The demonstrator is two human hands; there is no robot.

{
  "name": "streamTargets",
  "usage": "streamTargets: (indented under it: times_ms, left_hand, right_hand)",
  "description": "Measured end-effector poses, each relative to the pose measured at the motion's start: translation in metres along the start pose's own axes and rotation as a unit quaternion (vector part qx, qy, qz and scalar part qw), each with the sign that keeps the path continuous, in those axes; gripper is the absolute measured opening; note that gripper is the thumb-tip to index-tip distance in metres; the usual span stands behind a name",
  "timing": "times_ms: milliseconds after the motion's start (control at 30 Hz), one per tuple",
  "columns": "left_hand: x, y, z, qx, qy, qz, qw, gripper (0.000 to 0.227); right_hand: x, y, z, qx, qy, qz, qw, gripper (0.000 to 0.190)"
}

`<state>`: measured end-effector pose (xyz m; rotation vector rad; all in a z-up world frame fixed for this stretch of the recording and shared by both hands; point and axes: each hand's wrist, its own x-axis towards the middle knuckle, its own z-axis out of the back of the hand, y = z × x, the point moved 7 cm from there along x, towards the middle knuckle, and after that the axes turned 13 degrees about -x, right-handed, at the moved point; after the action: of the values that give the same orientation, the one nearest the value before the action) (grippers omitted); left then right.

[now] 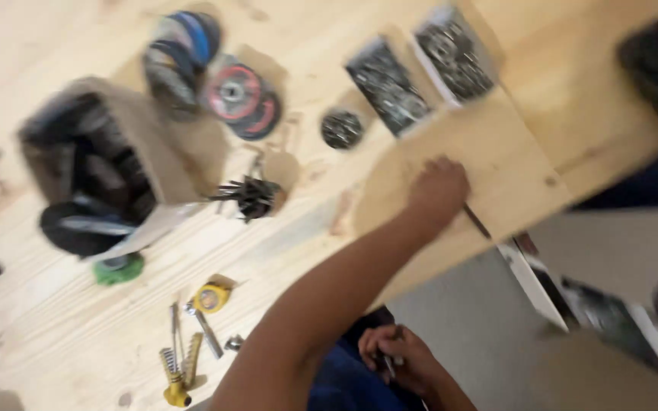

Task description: Organizing and inspecting various hand tools and small hardware on a workbench.

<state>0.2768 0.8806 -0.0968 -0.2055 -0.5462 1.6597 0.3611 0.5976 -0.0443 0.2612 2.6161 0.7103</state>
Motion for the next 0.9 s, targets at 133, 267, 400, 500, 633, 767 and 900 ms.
streamTargets:
  times_ms: [133,267,400,500,633,767,900]
  left_hand:
    - [-0.021,-0.016,0.079,-0.075,0.215,-0.011,0.974,0.029]
    - [-0.062,0.029,0.209,-0.457,0.025,-0.190,0.869,0.054]
    - [-0.092,0.075,0.334,-0.431,0.161,-0.018,0.888,0.041]
    - [-0.117,0.121,0.382,-0.288,0.103,0.200,0.931,0.029]
    - [-0.152,0.149,0.409,-0.170,-0.066,0.264,0.947,0.018]
    - [-0.161,0.152,0.398,-0.166,-0.122,0.249,0.946,0.021]
    - [-0.168,0.156,0.381,-0.146,-0.121,0.251,0.949,0.017]
  right_hand:
    - [0.006,-0.011,0.001,0.006,-0.033,-0.108,0.994,0.027]
    - [0.040,-0.005,-0.002,-0.067,0.076,-0.111,0.989,0.033]
    - [0.062,0.019,-0.025,-0.035,0.120,-0.111,0.986,0.035]
    - [0.080,0.022,-0.025,-0.024,0.136,-0.121,0.983,0.032]
    - [0.101,0.021,-0.027,-0.039,0.157,-0.158,0.974,0.030]
    - [0.119,0.025,-0.026,-0.047,0.159,-0.165,0.972,0.027]
    - [0.117,0.025,-0.020,-0.039,0.152,-0.171,0.973,0.027]
